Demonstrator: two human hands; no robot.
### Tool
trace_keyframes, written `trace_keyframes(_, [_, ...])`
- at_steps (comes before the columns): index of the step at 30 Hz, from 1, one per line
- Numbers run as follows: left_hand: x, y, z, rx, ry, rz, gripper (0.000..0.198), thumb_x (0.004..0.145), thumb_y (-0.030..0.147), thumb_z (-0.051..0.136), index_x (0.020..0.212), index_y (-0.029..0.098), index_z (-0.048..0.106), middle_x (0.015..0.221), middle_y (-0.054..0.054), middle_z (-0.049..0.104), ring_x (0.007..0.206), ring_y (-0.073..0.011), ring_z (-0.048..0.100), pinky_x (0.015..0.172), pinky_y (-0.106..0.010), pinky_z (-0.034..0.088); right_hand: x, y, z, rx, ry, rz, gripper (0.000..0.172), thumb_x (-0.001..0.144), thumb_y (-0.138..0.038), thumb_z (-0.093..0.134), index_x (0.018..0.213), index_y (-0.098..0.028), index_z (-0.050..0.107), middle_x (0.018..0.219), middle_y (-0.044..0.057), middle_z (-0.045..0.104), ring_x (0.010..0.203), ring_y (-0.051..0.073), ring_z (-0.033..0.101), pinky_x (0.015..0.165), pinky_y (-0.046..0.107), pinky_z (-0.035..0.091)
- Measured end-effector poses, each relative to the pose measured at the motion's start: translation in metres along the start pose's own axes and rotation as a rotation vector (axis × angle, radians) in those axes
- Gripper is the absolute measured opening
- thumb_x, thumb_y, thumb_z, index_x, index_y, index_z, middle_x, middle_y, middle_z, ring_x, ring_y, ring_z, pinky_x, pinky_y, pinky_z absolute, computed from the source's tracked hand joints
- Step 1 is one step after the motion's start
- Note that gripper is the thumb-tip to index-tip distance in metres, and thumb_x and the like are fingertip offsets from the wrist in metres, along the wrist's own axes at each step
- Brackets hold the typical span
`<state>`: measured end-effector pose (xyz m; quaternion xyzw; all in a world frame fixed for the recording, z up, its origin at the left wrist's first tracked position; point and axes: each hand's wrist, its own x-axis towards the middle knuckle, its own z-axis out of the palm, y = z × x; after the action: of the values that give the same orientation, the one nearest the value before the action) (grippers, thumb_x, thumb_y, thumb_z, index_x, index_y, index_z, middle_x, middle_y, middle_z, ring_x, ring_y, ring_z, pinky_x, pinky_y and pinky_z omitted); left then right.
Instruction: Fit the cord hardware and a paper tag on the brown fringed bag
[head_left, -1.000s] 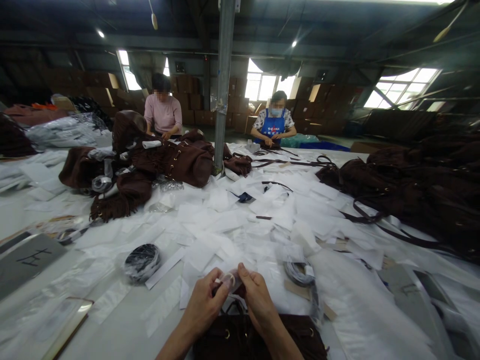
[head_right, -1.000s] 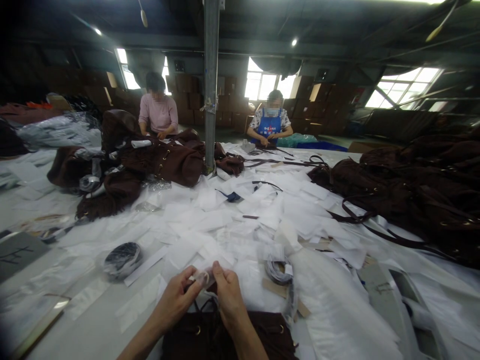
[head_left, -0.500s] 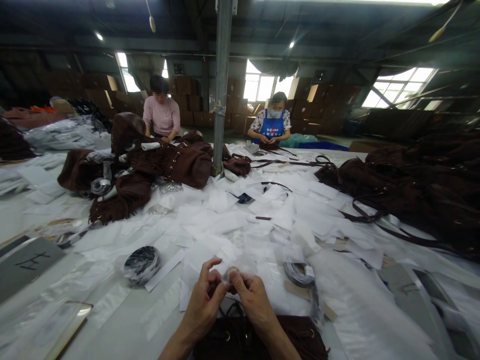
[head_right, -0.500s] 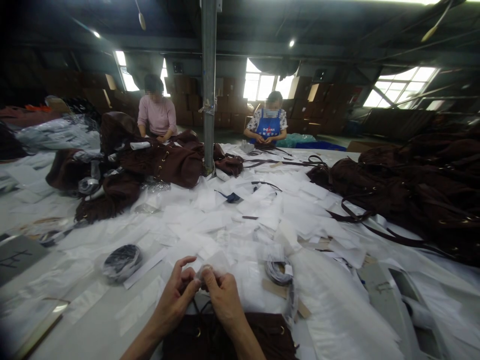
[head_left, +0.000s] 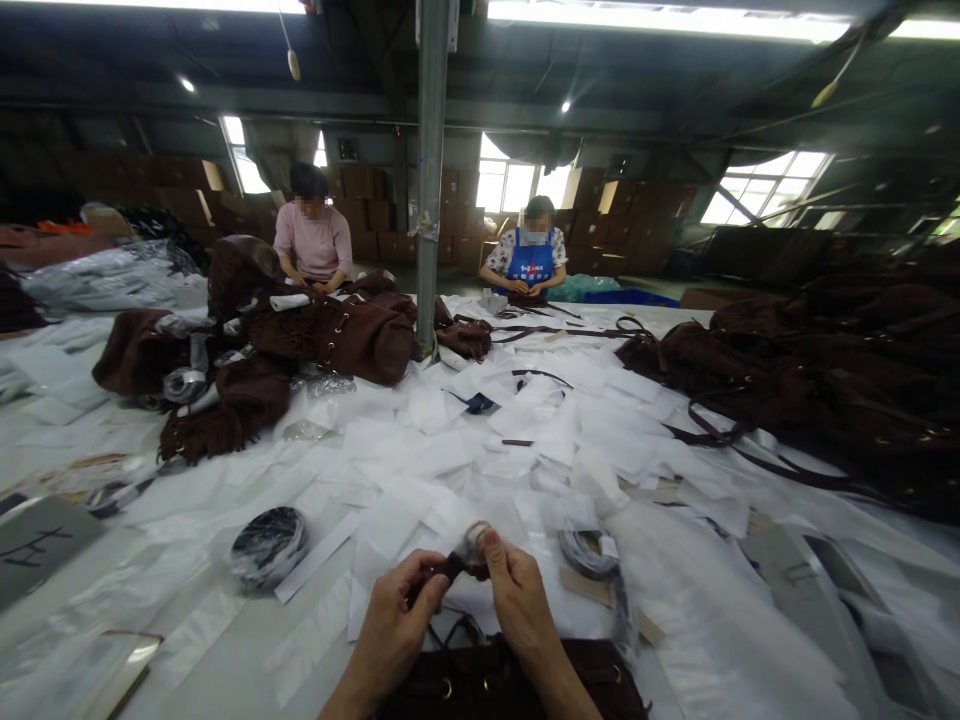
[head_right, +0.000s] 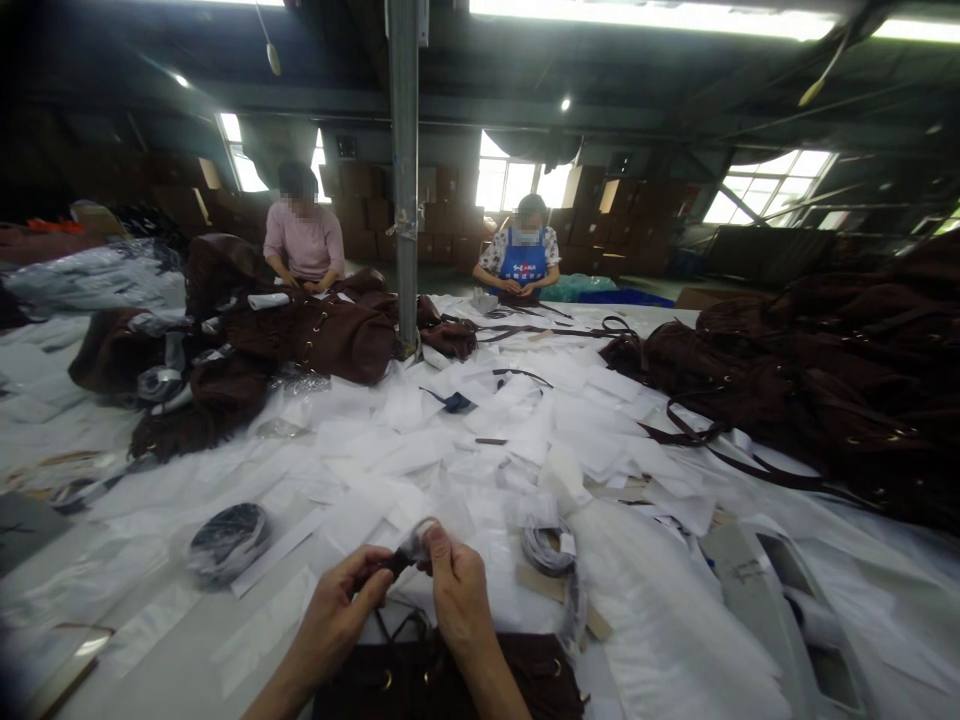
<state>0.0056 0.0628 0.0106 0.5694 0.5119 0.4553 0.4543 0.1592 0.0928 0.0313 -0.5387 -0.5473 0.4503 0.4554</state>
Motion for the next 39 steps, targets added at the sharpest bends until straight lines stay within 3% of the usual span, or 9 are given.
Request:
trace_keyframes(7, [-0.002,-0.004,0.008,-0.065,0.073,-0.036,0.025,0.085,0.041,0.054,0.09,0.017,0.059,0.065,0.0,0.058,0.063,-0.0139,0.052,0.062,-0.024,0.04,-0.008,0.0,0.005,-0.243,-0.076,-0.023,0.071,0.085,-0.071,0.028,0.06,-0.015,0.064,0.059,0.009,0.065,0.061,0.021,0.061,0.056,0.028,0.039])
trace_keyframes(11, [-0.002,-0.001,0.01,-0.257,0.137,-0.046,0.027,0.083,0.039,0.058,0.098,0.02,0.047,0.063,0.003,0.06,0.062,-0.0131,0.054,0.061,-0.023,0.04,-0.014,-0.002,0.012,-0.23,-0.102,-0.063,0.071,0.087,-0.069,0.027,0.066,-0.015,0.068,0.06,0.007,0.065,0.059,0.019,0.06,0.056,0.026,0.039])
trace_keyframes(17, [-0.002,0.002,0.013,-0.441,0.105,-0.119,0.036,0.081,0.043,0.062,0.1,0.02,0.041,0.06,0.005,0.06,0.061,-0.0118,0.054,0.057,-0.021,0.037,-0.015,0.0,0.012,-0.25,-0.023,-0.214,0.061,0.09,-0.062,0.031,0.062,-0.018,0.062,0.058,0.004,0.059,0.057,0.017,0.054,0.055,0.026,0.036])
trace_keyframes(21, [-0.004,0.0,0.017,-0.493,0.111,-0.121,0.036,0.082,0.042,0.061,0.103,0.02,0.043,0.06,0.006,0.058,0.06,-0.0111,0.052,0.058,-0.022,0.039,-0.014,-0.002,0.009,-0.195,-0.114,-0.298,0.046,0.091,-0.053,0.039,0.068,-0.019,0.06,0.065,0.003,0.059,0.062,0.016,0.054,0.057,0.025,0.038])
trace_keyframes(26, [-0.005,0.0,0.018,-0.476,0.081,-0.073,0.033,0.083,0.04,0.059,0.105,0.02,0.045,0.067,0.003,0.061,0.07,-0.0128,0.057,0.069,-0.024,0.043,-0.012,-0.006,0.009,-0.099,-0.146,-0.167,0.045,0.092,-0.05,0.039,0.064,-0.018,0.055,0.062,0.0,0.055,0.06,0.015,0.052,0.056,0.024,0.037])
trace_keyframes(30, [-0.006,0.006,0.016,-0.444,0.007,-0.053,0.049,0.083,0.04,0.059,0.123,0.021,0.039,0.072,0.002,0.063,0.076,-0.015,0.058,0.075,-0.027,0.043,-0.012,-0.008,0.008,0.029,-0.187,-0.085,0.048,0.093,-0.052,0.034,0.064,-0.018,0.052,0.062,0.001,0.054,0.062,0.015,0.052,0.06,0.025,0.04])
trace_keyframes(33, [-0.005,0.009,0.015,-0.384,0.057,-0.077,0.055,0.083,0.039,0.059,0.127,0.019,0.035,0.067,0.003,0.061,0.071,-0.0145,0.057,0.071,-0.026,0.042,-0.014,-0.006,0.011,-0.055,-0.157,-0.118,0.046,0.093,-0.05,0.036,0.064,-0.018,0.053,0.064,0.001,0.055,0.063,0.015,0.051,0.059,0.025,0.039])
trace_keyframes(36, [-0.004,0.007,0.014,-0.389,0.148,-0.097,0.056,0.081,0.041,0.06,0.127,0.019,0.036,0.055,0.009,0.048,0.055,-0.011,0.049,0.06,-0.023,0.039,-0.018,0.0,0.019,-0.189,-0.121,-0.186,0.042,0.092,-0.048,0.04,0.066,-0.018,0.056,0.065,0.001,0.056,0.062,0.015,0.051,0.058,0.025,0.037])
trace_keyframes(39, [-0.004,0.004,0.013,-0.405,0.16,-0.074,0.059,0.081,0.044,0.059,0.129,0.018,0.034,0.056,0.009,0.046,0.057,-0.012,0.049,0.063,-0.024,0.04,-0.021,0.003,0.023,-0.168,-0.181,-0.164,0.042,0.092,-0.046,0.04,0.067,-0.018,0.057,0.064,0.001,0.058,0.062,0.015,0.052,0.058,0.024,0.037])
